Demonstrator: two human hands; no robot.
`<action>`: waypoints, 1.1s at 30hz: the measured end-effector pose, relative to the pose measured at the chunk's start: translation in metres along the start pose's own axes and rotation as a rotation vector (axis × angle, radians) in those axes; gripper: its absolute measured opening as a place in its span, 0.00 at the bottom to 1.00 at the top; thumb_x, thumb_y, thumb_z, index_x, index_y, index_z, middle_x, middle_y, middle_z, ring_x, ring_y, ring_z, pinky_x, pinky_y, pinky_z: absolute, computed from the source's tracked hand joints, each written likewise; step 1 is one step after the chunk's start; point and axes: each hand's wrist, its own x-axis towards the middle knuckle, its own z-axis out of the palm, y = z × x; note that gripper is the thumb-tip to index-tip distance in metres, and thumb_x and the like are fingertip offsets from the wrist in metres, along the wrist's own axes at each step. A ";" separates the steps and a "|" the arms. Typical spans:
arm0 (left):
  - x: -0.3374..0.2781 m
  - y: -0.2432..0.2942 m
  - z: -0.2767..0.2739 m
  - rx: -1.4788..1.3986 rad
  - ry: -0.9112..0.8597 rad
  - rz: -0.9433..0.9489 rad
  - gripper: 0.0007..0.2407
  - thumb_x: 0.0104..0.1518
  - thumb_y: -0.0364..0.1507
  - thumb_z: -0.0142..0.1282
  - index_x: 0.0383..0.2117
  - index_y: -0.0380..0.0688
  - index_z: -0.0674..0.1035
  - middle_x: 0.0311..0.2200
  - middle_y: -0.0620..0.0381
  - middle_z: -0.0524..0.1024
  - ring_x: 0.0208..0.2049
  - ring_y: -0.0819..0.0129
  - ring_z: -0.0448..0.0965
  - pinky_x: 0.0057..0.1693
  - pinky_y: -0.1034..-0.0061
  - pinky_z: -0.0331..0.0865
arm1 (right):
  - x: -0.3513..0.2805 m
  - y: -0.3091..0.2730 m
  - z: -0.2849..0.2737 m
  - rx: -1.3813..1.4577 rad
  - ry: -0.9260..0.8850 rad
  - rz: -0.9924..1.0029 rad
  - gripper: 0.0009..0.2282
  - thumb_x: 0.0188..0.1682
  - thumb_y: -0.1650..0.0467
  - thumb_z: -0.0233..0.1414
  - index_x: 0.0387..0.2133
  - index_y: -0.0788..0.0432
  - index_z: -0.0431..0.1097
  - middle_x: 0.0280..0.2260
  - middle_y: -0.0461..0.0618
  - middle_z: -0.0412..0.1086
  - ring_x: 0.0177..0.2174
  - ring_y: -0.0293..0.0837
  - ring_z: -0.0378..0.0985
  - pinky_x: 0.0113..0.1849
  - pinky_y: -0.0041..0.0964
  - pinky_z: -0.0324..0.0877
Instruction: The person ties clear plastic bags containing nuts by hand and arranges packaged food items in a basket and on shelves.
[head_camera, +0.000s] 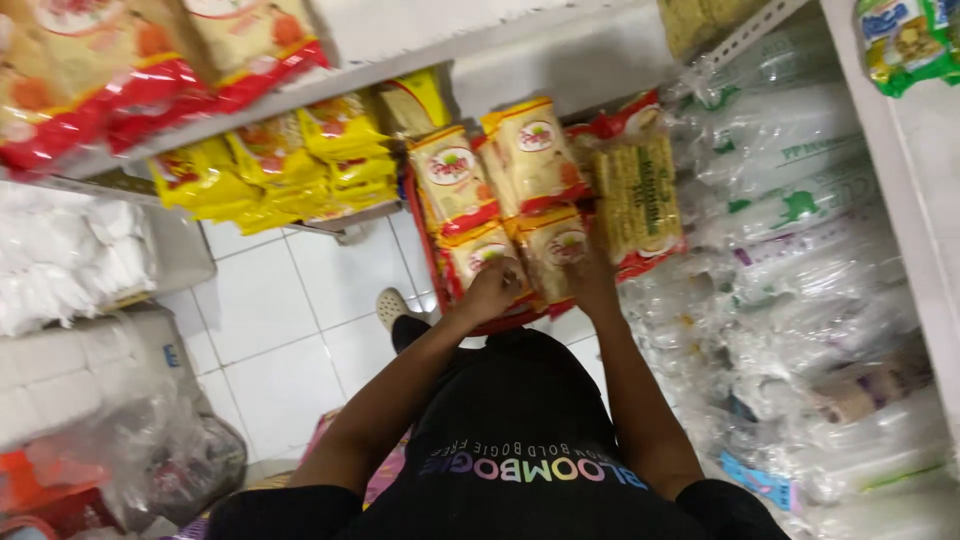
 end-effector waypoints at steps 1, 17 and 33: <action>0.006 0.002 0.014 -0.048 0.003 0.003 0.18 0.57 0.27 0.55 0.53 0.33 0.70 0.37 0.46 0.79 0.37 0.57 0.83 0.46 0.68 0.75 | 0.001 0.002 -0.003 0.023 0.003 -0.025 0.28 0.44 0.72 0.59 0.59 0.67 0.60 0.45 0.66 0.70 0.42 0.63 0.73 0.41 0.51 0.69; -0.038 0.141 0.038 -0.355 0.297 -0.106 0.26 0.61 0.30 0.55 0.64 0.35 0.59 0.41 0.49 0.76 0.37 0.67 0.76 0.45 0.71 0.73 | 0.013 -0.073 -0.097 0.438 -0.233 0.474 0.24 0.54 0.76 0.58 0.65 0.66 0.64 0.40 0.69 0.70 0.32 0.45 0.69 0.36 0.44 0.66; -0.026 0.209 -0.212 -0.353 1.040 0.387 0.21 0.70 0.30 0.49 0.66 0.33 0.63 0.61 0.44 0.70 0.61 0.63 0.71 0.67 0.70 0.64 | 0.145 -0.298 -0.010 0.640 -0.086 -0.594 0.25 0.42 0.77 0.66 0.55 0.63 0.70 0.55 0.56 0.61 0.56 0.50 0.68 0.57 0.38 0.67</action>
